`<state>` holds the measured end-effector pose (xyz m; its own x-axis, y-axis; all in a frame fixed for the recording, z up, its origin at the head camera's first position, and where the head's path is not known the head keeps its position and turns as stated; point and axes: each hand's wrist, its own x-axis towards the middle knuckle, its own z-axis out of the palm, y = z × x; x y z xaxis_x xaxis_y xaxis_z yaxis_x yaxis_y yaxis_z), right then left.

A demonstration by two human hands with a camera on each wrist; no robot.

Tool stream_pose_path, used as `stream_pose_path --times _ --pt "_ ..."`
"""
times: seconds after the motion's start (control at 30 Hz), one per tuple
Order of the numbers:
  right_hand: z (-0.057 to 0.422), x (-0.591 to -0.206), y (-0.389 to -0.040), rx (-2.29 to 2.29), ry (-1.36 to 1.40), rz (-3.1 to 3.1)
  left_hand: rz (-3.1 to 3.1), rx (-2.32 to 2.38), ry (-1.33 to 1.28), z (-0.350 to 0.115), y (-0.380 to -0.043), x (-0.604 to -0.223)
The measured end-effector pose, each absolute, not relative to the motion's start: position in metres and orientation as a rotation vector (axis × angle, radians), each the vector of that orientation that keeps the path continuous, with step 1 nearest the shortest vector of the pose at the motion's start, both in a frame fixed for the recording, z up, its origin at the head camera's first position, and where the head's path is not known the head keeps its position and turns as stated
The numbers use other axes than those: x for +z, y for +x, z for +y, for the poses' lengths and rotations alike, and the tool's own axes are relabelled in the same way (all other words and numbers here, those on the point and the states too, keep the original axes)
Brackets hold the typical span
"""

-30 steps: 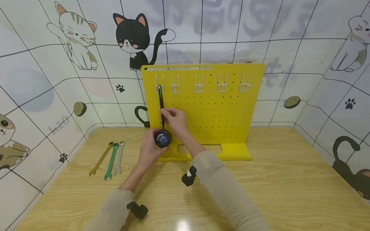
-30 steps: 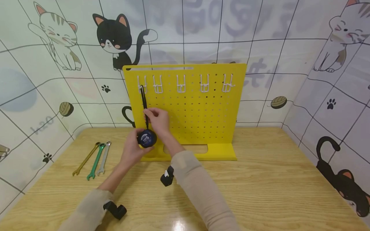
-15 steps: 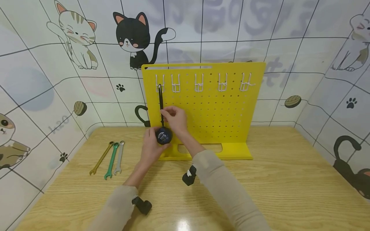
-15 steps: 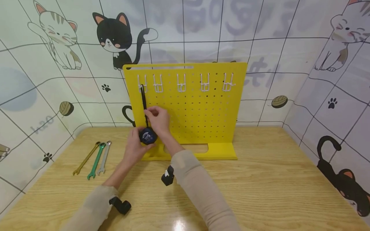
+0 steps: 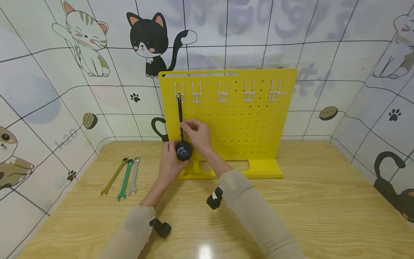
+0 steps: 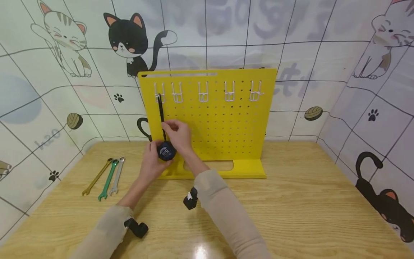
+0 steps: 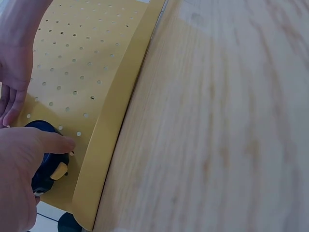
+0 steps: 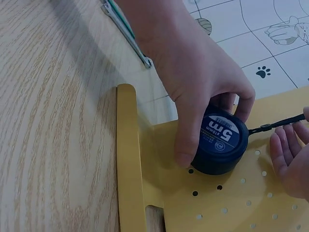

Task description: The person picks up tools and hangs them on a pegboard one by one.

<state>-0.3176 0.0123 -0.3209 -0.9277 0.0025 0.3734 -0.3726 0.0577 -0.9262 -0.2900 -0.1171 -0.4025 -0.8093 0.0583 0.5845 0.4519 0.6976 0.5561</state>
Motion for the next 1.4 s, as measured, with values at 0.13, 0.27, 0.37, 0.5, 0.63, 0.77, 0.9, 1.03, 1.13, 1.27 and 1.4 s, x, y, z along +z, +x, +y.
stream_pose_path --times 0.13,0.27,0.37,0.5,0.63,0.77,0.9,1.03,1.13,1.27,1.4 --pt "0.015 -0.321 -0.315 1.954 0.386 -2.07 -2.344 -0.961 -0.4 -0.116 -0.29 -0.403" --pt "0.017 -0.321 -0.313 1.956 0.408 -2.056 -2.344 -0.994 -0.403 -0.117 -0.289 -0.403" --pt "0.02 -0.32 -0.31 1.949 0.431 -2.058 -2.347 -1.036 -0.391 -0.119 -0.287 -0.403" --pt "0.025 -0.321 -0.307 1.953 0.472 -2.073 -2.347 -1.061 -0.373 -0.123 -0.285 -0.402" --pt "0.032 -0.325 -0.306 1.983 0.504 -2.082 -2.366 -1.086 -0.376 -0.127 -0.281 -0.399" --pt "0.039 -0.328 -0.305 2.007 0.523 -2.098 -2.378 -1.134 -0.384 -0.129 -0.276 -0.395" --pt "0.046 -0.33 -0.303 2.019 0.553 -2.102 -2.38 -1.174 -0.387 -0.133 -0.271 -0.392" --pt "0.054 -0.331 -0.301 2.025 0.571 -2.118 -2.379 -1.183 -0.398 -0.138 -0.268 -0.392" --pt "0.057 -0.334 -0.298 2.017 0.565 -2.136 -2.376 -1.188 -0.405 -0.143 -0.265 -0.392" --pt "0.062 -0.337 -0.294 1.991 0.552 -2.167 -2.389 -1.204 -0.411 -0.149 -0.263 -0.393" --pt "0.065 -0.338 -0.29 1.925 0.572 -2.219 -2.419 -1.201 -0.41 -0.156 -0.259 -0.391"
